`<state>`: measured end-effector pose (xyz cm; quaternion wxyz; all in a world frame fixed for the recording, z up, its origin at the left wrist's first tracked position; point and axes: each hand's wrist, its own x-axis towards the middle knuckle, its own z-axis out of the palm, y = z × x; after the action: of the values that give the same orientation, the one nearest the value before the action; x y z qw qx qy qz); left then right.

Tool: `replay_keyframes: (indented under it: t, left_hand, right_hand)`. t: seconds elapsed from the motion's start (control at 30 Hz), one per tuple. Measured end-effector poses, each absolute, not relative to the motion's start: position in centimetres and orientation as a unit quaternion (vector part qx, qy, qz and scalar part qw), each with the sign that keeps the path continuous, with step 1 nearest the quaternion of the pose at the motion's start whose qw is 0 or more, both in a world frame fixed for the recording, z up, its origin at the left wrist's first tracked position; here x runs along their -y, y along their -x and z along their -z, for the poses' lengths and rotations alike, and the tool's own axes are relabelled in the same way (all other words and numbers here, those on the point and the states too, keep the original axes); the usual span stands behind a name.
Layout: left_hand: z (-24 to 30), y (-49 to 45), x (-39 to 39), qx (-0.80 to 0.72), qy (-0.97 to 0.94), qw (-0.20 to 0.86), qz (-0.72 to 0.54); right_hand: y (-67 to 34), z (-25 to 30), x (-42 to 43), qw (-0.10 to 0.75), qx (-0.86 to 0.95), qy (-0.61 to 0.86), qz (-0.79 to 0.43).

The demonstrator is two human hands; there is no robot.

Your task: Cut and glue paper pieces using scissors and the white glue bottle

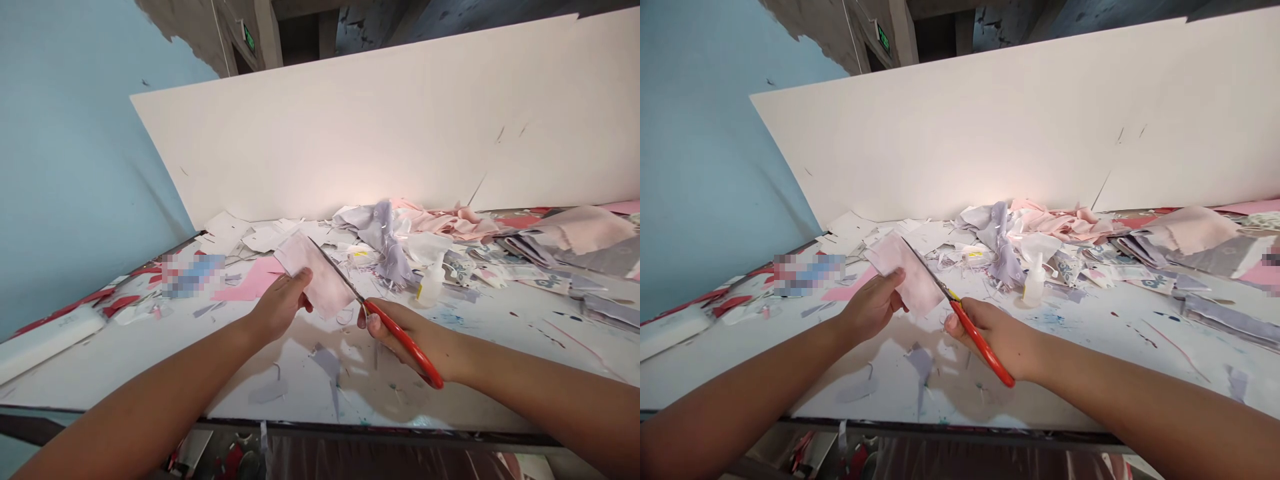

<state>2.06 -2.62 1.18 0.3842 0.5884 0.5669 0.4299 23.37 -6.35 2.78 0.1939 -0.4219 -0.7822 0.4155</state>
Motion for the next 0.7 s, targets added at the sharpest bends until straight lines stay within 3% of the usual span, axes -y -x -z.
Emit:
replay_keyframes:
  t: [0.2, 0.7]
  left_hand:
    - [-1.1, -2.1, 2.5, -0.562, -0.566, 0.405, -0.446]
    - [-0.8, -2.0, 2.4, -0.49, -0.58, 0.466, -0.454]
  right_hand:
    - [-23.4, -1.8, 5.9, 0.227, 0.758, 0.433, -0.432]
    - [-23.5, -1.5, 5.6, 0.205, 0.728, 0.455, -0.469]
